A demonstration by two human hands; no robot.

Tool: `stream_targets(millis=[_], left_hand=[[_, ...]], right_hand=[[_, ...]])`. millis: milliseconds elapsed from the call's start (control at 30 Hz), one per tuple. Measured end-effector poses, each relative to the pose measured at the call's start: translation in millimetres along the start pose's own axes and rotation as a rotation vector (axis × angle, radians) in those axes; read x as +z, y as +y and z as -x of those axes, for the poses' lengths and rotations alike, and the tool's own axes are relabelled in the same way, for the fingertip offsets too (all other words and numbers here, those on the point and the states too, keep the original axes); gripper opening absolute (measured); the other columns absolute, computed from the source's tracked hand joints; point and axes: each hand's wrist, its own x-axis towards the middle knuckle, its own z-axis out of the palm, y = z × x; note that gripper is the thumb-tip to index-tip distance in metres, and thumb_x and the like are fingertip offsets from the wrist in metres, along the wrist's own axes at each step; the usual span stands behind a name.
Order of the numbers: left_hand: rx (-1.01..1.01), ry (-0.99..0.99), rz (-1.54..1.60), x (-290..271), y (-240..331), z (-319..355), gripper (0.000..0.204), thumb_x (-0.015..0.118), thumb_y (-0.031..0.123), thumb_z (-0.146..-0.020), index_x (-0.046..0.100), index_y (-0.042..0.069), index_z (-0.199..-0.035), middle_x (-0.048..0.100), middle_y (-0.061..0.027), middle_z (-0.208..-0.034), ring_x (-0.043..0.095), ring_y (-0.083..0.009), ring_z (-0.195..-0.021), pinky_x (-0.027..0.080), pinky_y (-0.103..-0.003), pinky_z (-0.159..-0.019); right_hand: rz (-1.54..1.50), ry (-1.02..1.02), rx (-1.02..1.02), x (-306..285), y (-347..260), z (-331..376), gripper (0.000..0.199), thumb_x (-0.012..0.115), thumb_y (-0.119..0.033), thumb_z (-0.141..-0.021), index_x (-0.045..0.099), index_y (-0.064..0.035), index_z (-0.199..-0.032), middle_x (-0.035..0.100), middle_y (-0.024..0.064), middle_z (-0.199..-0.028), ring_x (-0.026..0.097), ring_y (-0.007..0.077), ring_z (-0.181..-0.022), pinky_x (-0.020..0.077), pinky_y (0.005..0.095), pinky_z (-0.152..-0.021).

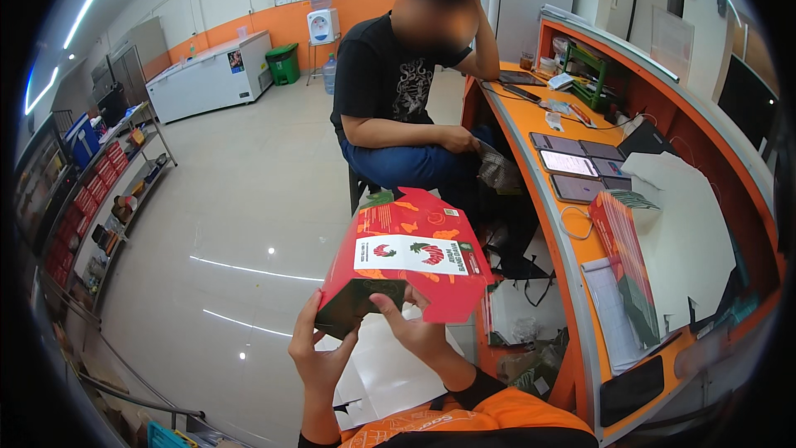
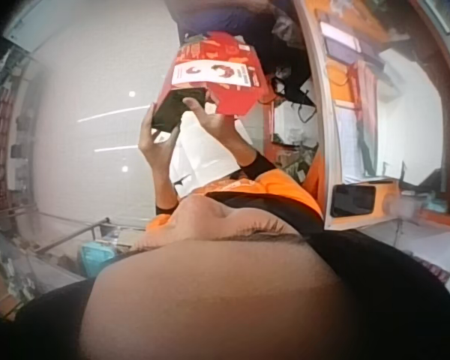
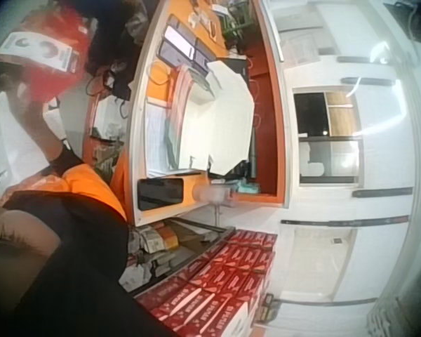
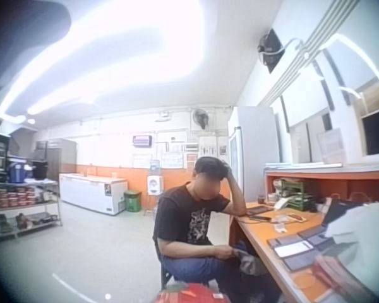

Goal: The person repeatedly folds flat paperboard blanks into small rectangular boxes, tucks flaps, and places the finished boxes on a nearby counter. The person handles the blanks one at a time, folding edges and corners to form the box shape, then sets each completed unit aside.

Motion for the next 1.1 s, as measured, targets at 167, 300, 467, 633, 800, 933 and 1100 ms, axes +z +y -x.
stream_targets(millis=[167,300,467,633,800,933,1100], left_hand=[[0.017,0.063,0.03,3.7,-2.1,7.1,0.072,0.081,0.004,-0.055,0.052,0.001,-0.121,0.06,-0.0175,-0.112,0.064,-0.0252,-0.093,0.058,-0.029,-0.066],[-0.001,0.061,0.108,7.0,-2.3,13.1,0.072,0.08,0.002,-0.055,0.051,-0.002,-0.121,0.059,-0.0177,-0.114,0.064,-0.0235,-0.091,0.058,-0.029,-0.065],[-0.171,0.137,0.362,20.4,-16.1,24.7,0.067,0.076,0.001,-0.06,0.049,-0.005,-0.121,0.059,-0.0133,-0.109,0.062,-0.0186,-0.094,0.056,-0.025,-0.068],[-0.602,0.182,0.886,12.6,-44.1,20.4,0.049,0.067,0.019,-0.08,0.047,-0.002,-0.12,0.058,-0.0099,-0.106,0.059,-0.017,-0.098,0.051,-0.028,-0.081],[-0.71,0.038,0.938,6.1,-60.5,37.4,0.059,0.062,0.031,-0.084,0.04,-0.001,-0.129,0.053,-0.0116,-0.118,0.053,-0.0221,-0.11,0.042,-0.031,-0.095],[-0.467,-0.228,0.53,-0.4,-84.5,58.4,0.085,0.069,0.039,-0.077,0.026,-0.002,-0.138,0.032,-0.0199,-0.14,0.032,-0.0328,-0.129,0.026,-0.042,-0.107],[-0.639,-0.491,-0.428,8.1,-151.5,127.0,0.107,0.079,0.035,-0.065,0.013,-0.009,-0.138,0.022,-0.0292,-0.139,0.025,-0.0395,-0.131,0.026,-0.043,-0.106]], right_hand=[[-0.178,0.019,0.086,18.9,-6.5,10.0,0.021,0.067,-0.016,-0.084,0.063,-0.0034,-0.1,0.068,0.004,-0.09,0.064,0.0101,-0.084,0.0491,0.0211,-0.073],[-0.603,-0.05,0.238,37.6,5.9,19.0,0.026,0.062,-0.016,-0.088,0.057,-0.0035,-0.11,0.065,0.0058,-0.099,0.061,0.0116,-0.088,0.0486,0.0247,-0.077],[-0.669,-0.339,0.439,45.9,18.5,19.5,0.033,0.062,-0.019,-0.087,0.052,-0.0035,-0.115,0.061,0.0074,-0.103,0.06,0.0144,-0.093,0.0506,0.0282,-0.078],[-0.091,-0.447,-0.035,39.1,5.8,20.1,0.036,0.065,-0.017,-0.082,0.052,-0.0068,-0.114,0.058,0.0074,-0.106,0.059,0.0213,-0.096,0.0484,0.033,-0.08],[0.445,-0.482,-0.3,32.9,38.1,27.4,0.033,0.057,-0.001,-0.072,0.064,-0.013,-0.103,0.064,0.0039,-0.101,0.059,0.0226,-0.096,0.0445,0.0347,-0.084],[0.516,-0.397,-0.341,9.0,36.9,8.0,0.037,0.053,0.003,-0.071,0.065,-0.0144,-0.102,0.066,0.0014,-0.101,0.061,0.0204,-0.091,0.0456,0.0336,-0.08],[0.692,-0.094,-0.401,-60.3,-10.6,-38.5,0.041,0.049,0.007,-0.068,0.066,-0.0104,-0.101,0.066,0.0043,-0.102,0.06,0.0231,-0.094,0.0437,0.0359,-0.084]])
